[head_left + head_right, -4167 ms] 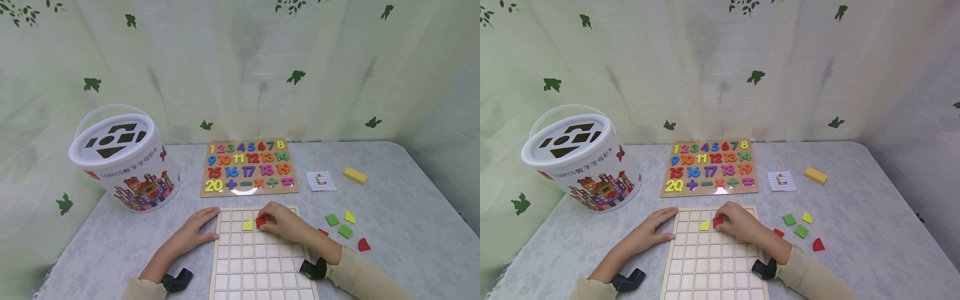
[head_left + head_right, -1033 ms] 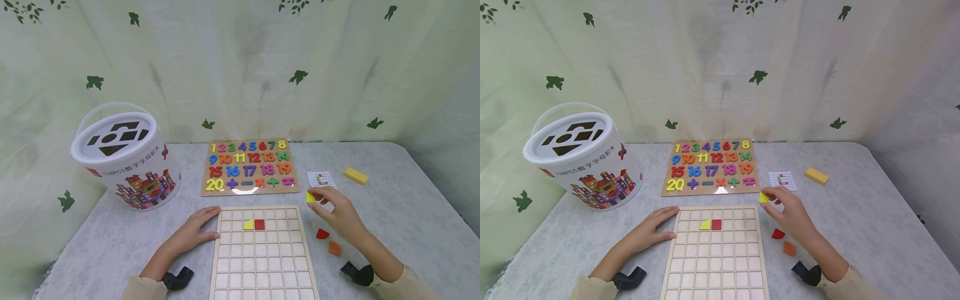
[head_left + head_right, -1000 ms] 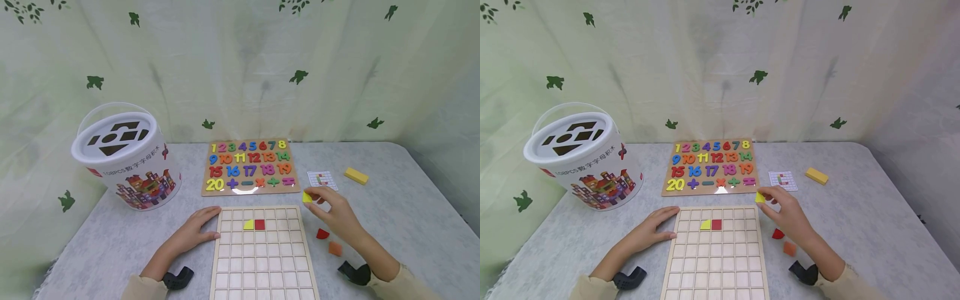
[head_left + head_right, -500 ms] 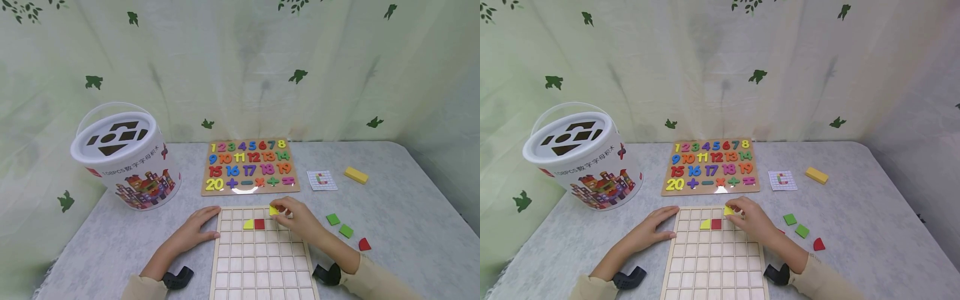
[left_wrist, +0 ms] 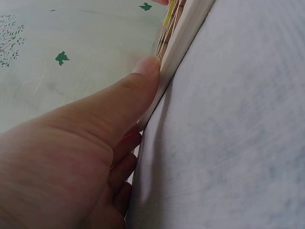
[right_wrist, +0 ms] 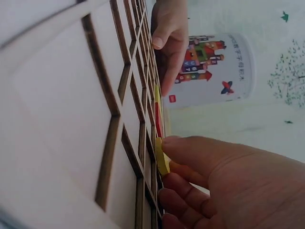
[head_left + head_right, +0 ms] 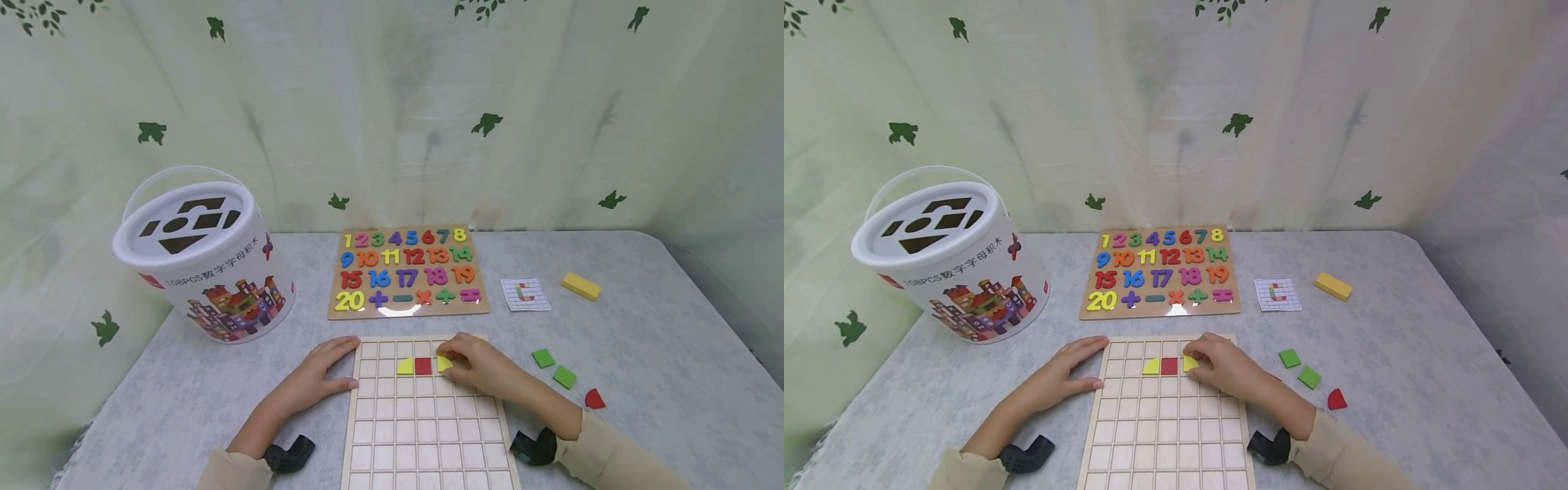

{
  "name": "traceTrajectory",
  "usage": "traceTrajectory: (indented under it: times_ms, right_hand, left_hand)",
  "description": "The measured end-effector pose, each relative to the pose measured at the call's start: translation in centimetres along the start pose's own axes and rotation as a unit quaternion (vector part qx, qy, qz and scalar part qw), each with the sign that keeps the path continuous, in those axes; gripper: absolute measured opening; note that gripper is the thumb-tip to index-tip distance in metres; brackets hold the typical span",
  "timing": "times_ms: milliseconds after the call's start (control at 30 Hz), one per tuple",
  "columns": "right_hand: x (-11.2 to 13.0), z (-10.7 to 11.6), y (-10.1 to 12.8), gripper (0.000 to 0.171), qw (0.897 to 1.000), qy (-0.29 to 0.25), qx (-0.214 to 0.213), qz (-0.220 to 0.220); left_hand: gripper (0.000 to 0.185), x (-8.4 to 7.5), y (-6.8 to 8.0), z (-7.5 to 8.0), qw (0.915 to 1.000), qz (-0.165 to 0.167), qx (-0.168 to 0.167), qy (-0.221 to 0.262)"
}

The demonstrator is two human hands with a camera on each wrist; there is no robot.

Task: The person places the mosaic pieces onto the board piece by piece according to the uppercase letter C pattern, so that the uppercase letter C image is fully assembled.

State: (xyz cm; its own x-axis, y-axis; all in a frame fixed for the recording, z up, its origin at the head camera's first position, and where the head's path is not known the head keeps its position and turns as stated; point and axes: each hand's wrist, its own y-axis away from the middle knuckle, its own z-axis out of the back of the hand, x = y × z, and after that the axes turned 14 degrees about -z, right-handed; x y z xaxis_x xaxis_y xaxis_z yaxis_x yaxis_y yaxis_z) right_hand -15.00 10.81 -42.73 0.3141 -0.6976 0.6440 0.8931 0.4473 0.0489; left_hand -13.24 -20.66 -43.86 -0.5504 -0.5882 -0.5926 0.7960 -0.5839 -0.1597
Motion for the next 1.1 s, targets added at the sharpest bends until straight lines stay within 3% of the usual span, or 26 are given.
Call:
traceTrajectory:
  times_ms: [500,767,967,1100]
  right_hand:
    - [-0.2,0.0,-0.1,0.023,1.000,-0.003,0.030,0.005]
    - [0.6,1.4,0.7,0.037,0.997,-0.040,0.040,-0.048]
    - [0.9,3.6,2.1,0.041,0.998,-0.051,-0.013,-0.024]
    - [0.4,5.0,3.7,0.042,0.997,-0.046,-0.050,-0.044]
  left_hand:
    - [0.067,-0.3,0.0,0.1,0.9999,0.008,0.002,0.008]
    - [0.067,-0.2,0.0,0.1,1.0000,0.003,0.001,0.004]
    - [0.067,-0.3,0.0,0.1,0.9999,0.012,0.002,0.010]
    - [0.067,-0.3,0.0,0.1,0.9999,0.011,0.002,0.014]
